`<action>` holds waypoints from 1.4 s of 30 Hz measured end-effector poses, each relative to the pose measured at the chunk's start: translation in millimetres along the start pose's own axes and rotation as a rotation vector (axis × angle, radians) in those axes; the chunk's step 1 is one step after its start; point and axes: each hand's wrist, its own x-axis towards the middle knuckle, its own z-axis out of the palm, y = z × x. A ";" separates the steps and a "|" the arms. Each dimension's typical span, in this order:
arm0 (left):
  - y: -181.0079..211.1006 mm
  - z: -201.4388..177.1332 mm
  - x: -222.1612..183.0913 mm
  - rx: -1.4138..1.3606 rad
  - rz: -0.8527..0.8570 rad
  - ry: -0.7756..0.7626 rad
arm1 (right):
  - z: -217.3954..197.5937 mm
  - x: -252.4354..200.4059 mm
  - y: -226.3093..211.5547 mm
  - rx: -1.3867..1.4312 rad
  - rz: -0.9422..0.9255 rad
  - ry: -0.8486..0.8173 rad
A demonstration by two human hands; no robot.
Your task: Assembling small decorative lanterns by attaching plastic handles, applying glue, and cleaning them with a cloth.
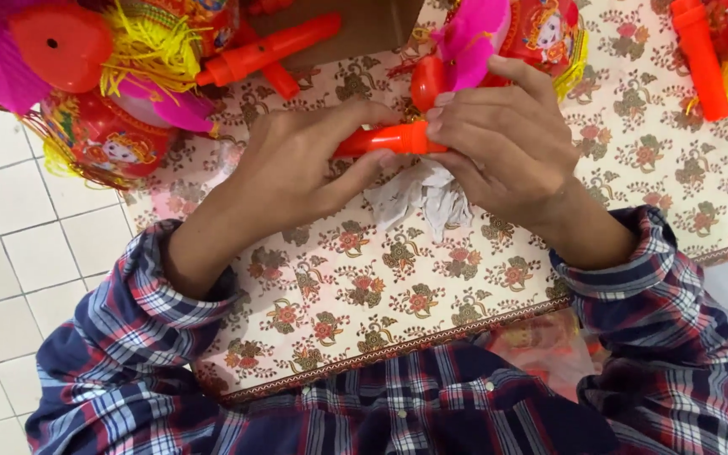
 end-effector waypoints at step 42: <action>6.8 6.6 -4.2 0.487 0.143 0.192 | 2.6 -4.2 -3.6 -0.062 0.001 0.036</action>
